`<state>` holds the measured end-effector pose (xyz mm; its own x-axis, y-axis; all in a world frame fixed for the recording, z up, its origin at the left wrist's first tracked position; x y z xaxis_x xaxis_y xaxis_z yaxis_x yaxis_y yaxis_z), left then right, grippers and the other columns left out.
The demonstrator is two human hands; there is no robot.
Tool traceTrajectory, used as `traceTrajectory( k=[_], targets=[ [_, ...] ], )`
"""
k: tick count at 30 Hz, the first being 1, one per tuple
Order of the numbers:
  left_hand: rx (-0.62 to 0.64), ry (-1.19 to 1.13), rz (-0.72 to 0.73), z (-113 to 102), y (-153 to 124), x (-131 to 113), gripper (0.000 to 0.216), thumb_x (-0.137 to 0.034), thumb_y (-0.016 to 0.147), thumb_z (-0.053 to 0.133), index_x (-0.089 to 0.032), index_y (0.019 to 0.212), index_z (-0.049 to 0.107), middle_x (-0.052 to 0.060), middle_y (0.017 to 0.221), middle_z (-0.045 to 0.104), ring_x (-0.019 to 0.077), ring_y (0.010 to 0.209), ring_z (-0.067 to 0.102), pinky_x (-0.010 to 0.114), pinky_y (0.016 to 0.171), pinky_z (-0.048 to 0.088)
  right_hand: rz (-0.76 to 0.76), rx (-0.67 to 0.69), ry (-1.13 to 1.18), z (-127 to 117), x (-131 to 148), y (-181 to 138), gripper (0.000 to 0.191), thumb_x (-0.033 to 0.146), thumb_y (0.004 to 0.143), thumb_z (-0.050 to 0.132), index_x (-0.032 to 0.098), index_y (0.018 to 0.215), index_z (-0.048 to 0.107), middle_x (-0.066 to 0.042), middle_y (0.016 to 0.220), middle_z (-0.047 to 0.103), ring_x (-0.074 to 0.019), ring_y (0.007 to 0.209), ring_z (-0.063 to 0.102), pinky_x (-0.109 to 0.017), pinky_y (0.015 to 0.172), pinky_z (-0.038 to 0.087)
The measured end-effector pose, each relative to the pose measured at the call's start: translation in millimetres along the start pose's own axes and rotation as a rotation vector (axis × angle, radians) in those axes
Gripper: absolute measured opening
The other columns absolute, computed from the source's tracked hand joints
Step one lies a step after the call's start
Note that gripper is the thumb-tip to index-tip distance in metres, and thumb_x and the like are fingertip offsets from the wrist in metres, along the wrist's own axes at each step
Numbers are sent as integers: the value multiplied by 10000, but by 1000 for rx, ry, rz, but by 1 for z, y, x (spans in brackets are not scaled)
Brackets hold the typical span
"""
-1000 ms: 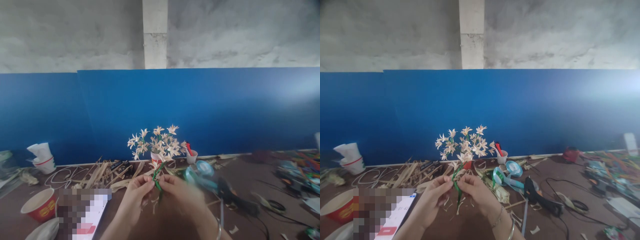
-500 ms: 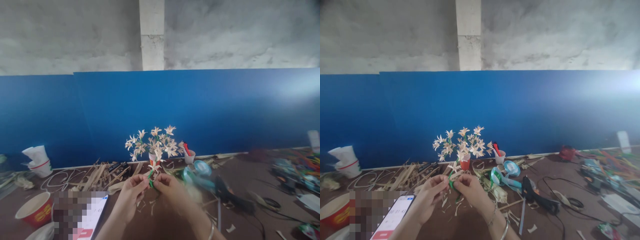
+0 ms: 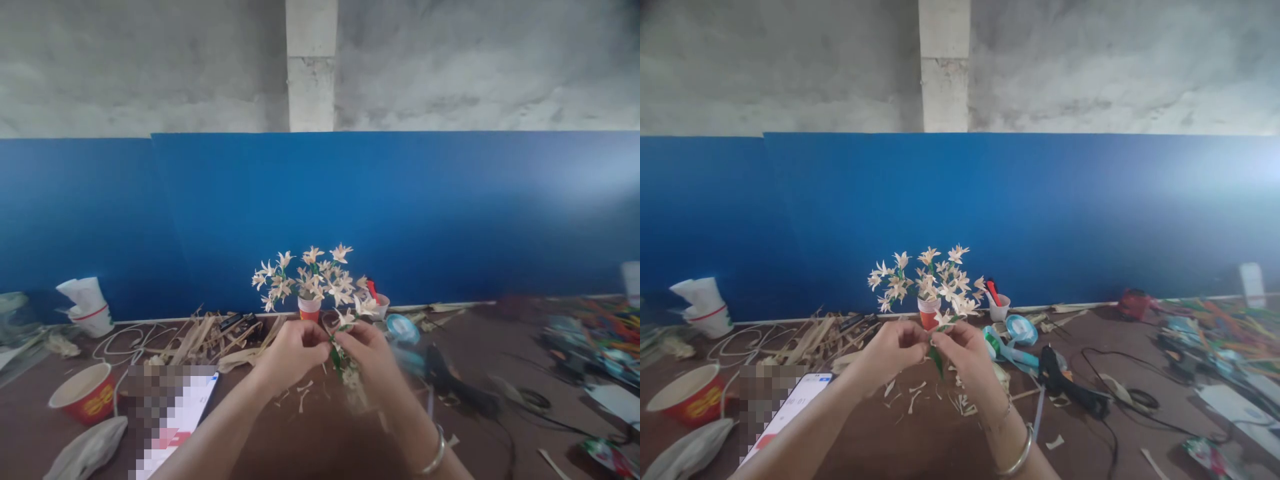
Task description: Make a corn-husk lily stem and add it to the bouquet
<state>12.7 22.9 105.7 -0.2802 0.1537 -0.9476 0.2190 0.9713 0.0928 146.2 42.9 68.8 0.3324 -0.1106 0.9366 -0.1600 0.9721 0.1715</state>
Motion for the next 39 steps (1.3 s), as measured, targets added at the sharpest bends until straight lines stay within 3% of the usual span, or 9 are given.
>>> traceTrajectory(
  k=[6, 9, 15, 18, 25, 28, 32, 36, 39],
  targets=[
    [-339, 671, 434, 7, -7, -20, 122, -122, 705, 483, -174, 678, 589, 23, 643, 603, 147, 606, 530, 252, 580, 371, -142, -147, -187, 0, 9, -1, 218, 367, 700, 662, 155, 744, 644, -28, 649, 635, -175, 681, 581, -276, 625, 440],
    [-387, 733, 538, 10, -11, -18, 158, -138, 746, 450, -169, 694, 596, 40, 659, 605, 159, 628, 537, 264, 593, 373, -119, -156, -191, 0, 11, -1, 241, 382, 700, 659, 152, 772, 652, -29, 640, 636, -196, 705, 594, -289, 638, 446],
    [-242, 59, 104, 0, 3, -8, 134, -250, 682, 549, -157, 586, 570, -32, 503, 507, 84, 449, 412, 205, 452, 293, -15, 69, -84, -2, 18, 0, 296, 392, 714, 652, 178, 917, 648, -32, 794, 662, -164, 753, 591, -275, 693, 450],
    [-214, -167, -1, -1, 3, -6, 154, -277, 641, 594, -151, 559, 561, -56, 451, 466, 60, 409, 350, 195, 430, 234, 66, 126, -81, 0, 15, 0, 302, 394, 700, 662, 192, 924, 659, -21, 783, 662, -147, 742, 577, -249, 660, 436],
    [-284, -582, -58, -7, -7, 15, 251, -306, 591, 693, -162, 584, 488, -78, 452, 444, 20, 379, 259, 161, 386, 140, 161, 171, -38, 10, -8, 4, 208, 296, 616, 741, 160, 577, 588, 48, 563, 553, -76, 543, 449, -208, 565, 335],
    [-319, -656, -88, -7, -13, 24, 281, -307, 576, 715, -165, 602, 474, -90, 442, 416, 14, 381, 254, 146, 382, 134, 199, 293, -12, 15, -12, 2, 193, 329, 640, 721, 164, 689, 634, 32, 620, 566, -88, 578, 462, -214, 584, 334],
    [-285, -673, -141, -4, -21, 33, 316, -319, 544, 739, -162, 593, 470, -87, 426, 419, 6, 369, 240, 143, 374, 109, 259, 347, -38, 20, -12, -1, 412, 549, 747, 526, 157, 690, 637, -9, 657, 564, -113, 592, 457, -239, 564, 328],
    [-364, -694, -119, -8, -26, 42, 322, -330, 541, 752, -152, 606, 493, -81, 437, 431, 6, 380, 263, 136, 383, 138, 272, 290, -133, 20, -13, -2, 299, 434, 618, 709, 155, 604, 601, 39, 557, 500, -86, 542, 408, -226, 555, 308],
    [-436, -712, -73, -11, -27, 48, 319, -346, 557, 750, -144, 610, 507, -81, 454, 432, 3, 388, 247, 135, 386, 156, 287, 268, -217, 19, -13, -3, 269, 396, 613, 717, 152, 589, 603, 53, 530, 488, -77, 534, 405, -218, 560, 319]
  ],
)
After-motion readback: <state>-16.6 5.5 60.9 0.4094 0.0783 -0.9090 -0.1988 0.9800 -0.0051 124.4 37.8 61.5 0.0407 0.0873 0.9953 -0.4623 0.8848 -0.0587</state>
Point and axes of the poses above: each hand's wrist, its own y-axis towards the middle knuckle, its own z-axis out of the palm, x = y × z, the point moved 4 cm from there along y, towards the middle knuckle
